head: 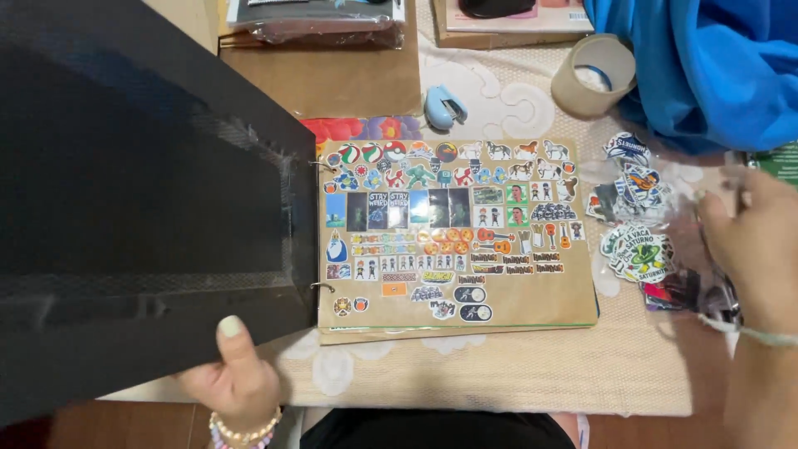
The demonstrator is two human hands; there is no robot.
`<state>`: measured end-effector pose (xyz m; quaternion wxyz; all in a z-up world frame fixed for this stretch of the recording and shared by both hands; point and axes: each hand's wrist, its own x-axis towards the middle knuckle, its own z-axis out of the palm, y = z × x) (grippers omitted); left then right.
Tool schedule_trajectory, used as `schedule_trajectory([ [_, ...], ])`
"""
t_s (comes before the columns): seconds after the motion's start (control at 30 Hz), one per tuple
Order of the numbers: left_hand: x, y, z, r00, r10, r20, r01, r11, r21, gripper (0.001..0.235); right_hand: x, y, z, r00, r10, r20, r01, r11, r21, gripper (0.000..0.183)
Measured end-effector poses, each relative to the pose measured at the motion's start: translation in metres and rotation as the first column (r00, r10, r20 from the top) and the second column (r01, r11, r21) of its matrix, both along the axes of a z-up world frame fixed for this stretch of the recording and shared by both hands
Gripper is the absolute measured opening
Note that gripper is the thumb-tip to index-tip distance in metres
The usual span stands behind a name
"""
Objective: The person flips through a binder filled with stickers, then uses scissors to cut open a plastic package containing more stickers. They remove the stickers and place them on the binder page, then use scissors to cut a piece of tape from a roll.
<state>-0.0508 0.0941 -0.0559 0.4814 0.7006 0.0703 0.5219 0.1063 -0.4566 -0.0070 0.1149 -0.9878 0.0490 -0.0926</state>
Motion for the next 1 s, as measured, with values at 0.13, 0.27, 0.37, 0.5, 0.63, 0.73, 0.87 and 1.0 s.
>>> schedule_trajectory([
  [0.13, 0.005, 0.013, -0.022, 0.969, 0.215, 0.120, -0.245, 0.894, 0.375, 0.102, -0.051, 0.088, 0.036, 0.884, 0.454, 0.116, -0.456, 0.890, -0.008, 0.048],
  [0.27, 0.018, 0.011, 0.011, 0.927, 0.327, 0.185, -0.367, 0.892, 0.263, 0.107, -0.072, 0.132, 0.025, 0.760, 0.489, -0.428, -0.583, 0.804, -0.116, 0.069],
  [0.37, 0.014, 0.014, 0.008, 0.899, 0.419, 0.131, -0.436, 0.884, 0.165, 0.106, -0.082, 0.122, 0.022, 0.741, 0.520, -0.424, -0.634, 0.750, -0.189, 0.078],
  [0.5, 0.011, 0.012, 0.015, 0.923, 0.240, 0.300, -0.367, 0.783, 0.502, 0.059, -0.090, 0.098, 0.010, 0.602, 0.702, -0.381, -0.797, 0.561, -0.225, 0.045],
  [0.63, 0.006, -0.021, 0.050, 0.971, 0.190, 0.147, -0.196, 0.274, 0.942, 0.021, -0.095, 0.105, 0.036, 0.611, 0.778, -0.147, -0.727, 0.477, -0.494, 0.050],
  [0.73, 0.018, -0.063, 0.080, 0.983, -0.062, -0.171, 0.170, 0.650, 0.740, 0.098, -0.101, 0.132, 0.092, 0.585, 0.803, 0.114, -0.613, 0.529, -0.586, 0.036],
  [0.87, 0.032, -0.109, 0.102, 0.946, -0.212, -0.244, 0.322, 0.543, 0.775, 0.067, -0.103, 0.169, 0.136, 0.558, 0.769, 0.312, -0.459, 0.599, -0.656, 0.030],
  [1.0, 0.045, -0.121, 0.102, 0.972, -0.165, -0.168, 0.230, 0.516, 0.825, 0.033, -0.109, 0.175, 0.158, 0.391, 0.849, 0.354, -0.593, 0.527, -0.608, 0.015],
])
